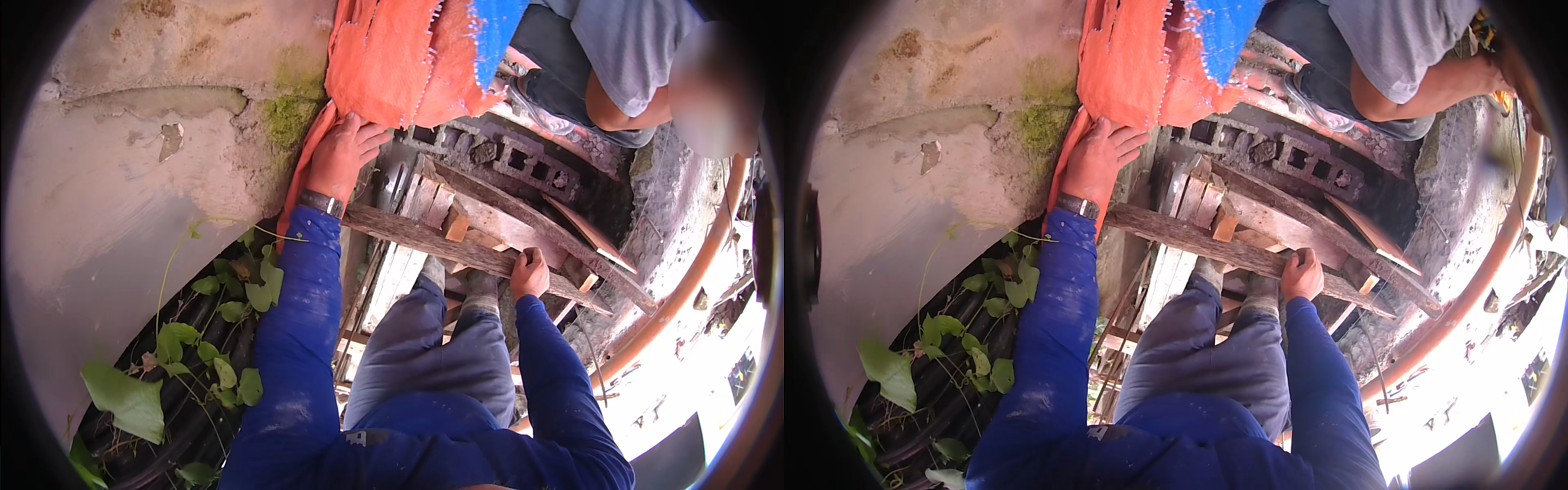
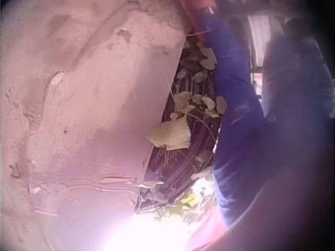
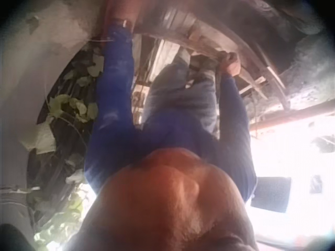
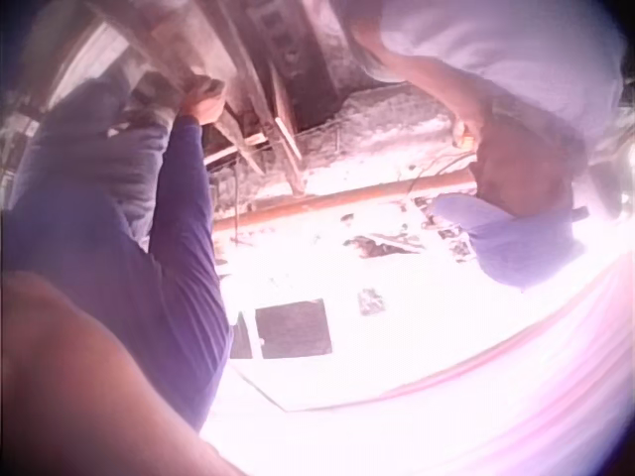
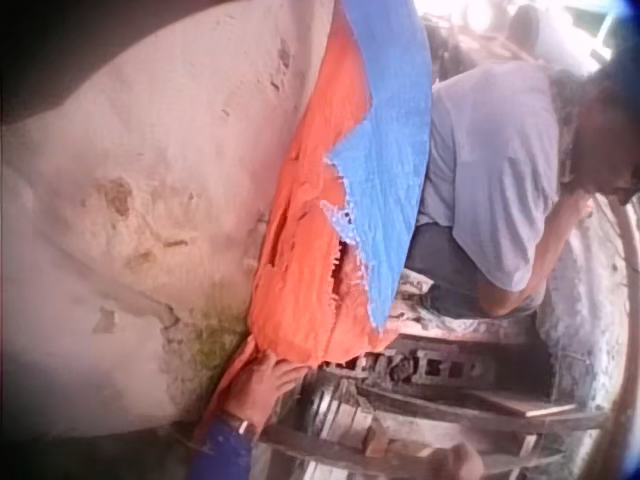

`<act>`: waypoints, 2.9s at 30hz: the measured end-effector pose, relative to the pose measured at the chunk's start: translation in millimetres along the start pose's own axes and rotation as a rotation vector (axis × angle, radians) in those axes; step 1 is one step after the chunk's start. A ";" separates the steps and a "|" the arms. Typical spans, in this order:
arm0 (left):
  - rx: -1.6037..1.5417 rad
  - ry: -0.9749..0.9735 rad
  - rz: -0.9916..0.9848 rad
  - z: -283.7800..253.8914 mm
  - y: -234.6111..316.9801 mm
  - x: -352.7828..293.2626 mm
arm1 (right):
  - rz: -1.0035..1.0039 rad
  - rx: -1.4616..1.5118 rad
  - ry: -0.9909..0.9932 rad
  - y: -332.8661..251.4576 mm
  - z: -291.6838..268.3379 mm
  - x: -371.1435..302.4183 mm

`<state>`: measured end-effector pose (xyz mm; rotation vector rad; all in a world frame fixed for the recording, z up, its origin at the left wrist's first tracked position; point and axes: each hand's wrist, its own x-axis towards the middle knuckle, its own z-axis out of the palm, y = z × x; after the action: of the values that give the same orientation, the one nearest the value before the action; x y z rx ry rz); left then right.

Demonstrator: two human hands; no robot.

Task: The person hammers nails into wooden planks to secure them to a frame. They measure and position additional planks, then use a hammer to fasten them. A coworker uses a power drill nearby on the same structure.

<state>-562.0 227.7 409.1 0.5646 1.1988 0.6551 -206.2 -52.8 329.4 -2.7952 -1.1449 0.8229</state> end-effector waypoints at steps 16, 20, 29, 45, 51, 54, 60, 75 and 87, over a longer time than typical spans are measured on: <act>-0.088 -0.100 -0.018 -16.4 -15.9 12.4 | 0.028 -0.150 -0.176 -7.0 -7.3 10.7; -0.075 -0.125 0.008 -14.0 -11.1 10.1 | 0.045 -0.155 -0.214 -6.1 -8.8 12.6; -0.050 -0.144 -0.003 -12.7 -8.7 9.5 | 0.053 -0.170 -0.232 -7.3 -8.8 12.3; -0.039 -0.142 0.014 -17.1 -14.3 14.4 | 0.044 -0.166 -0.237 -5.7 -7.8 12.5; -0.011 -0.192 0.018 -19.9 -12.0 14.7 | 0.043 -0.169 -0.227 -5.9 -7.5 11.9; -0.016 -0.164 0.009 -15.7 -12.2 15.1 | 0.047 -0.165 -0.228 -5.6 -7.4 11.4; -0.015 -0.246 0.017 -27.0 -12.7 17.4 | 0.034 -0.154 -0.200 1.9 -1.1 14.2; -0.027 -0.211 0.017 -21.3 -12.9 17.4 | 0.041 -0.160 -0.203 3.1 -0.6 11.2; 0.001 -0.213 0.029 -23.3 -11.6 15.0 | 0.052 -0.176 -0.213 -6.2 -4.1 13.4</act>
<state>-579.2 231.8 384.8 0.6371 0.9928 0.6026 -200.3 -38.8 327.9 -2.9475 -1.2343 1.0991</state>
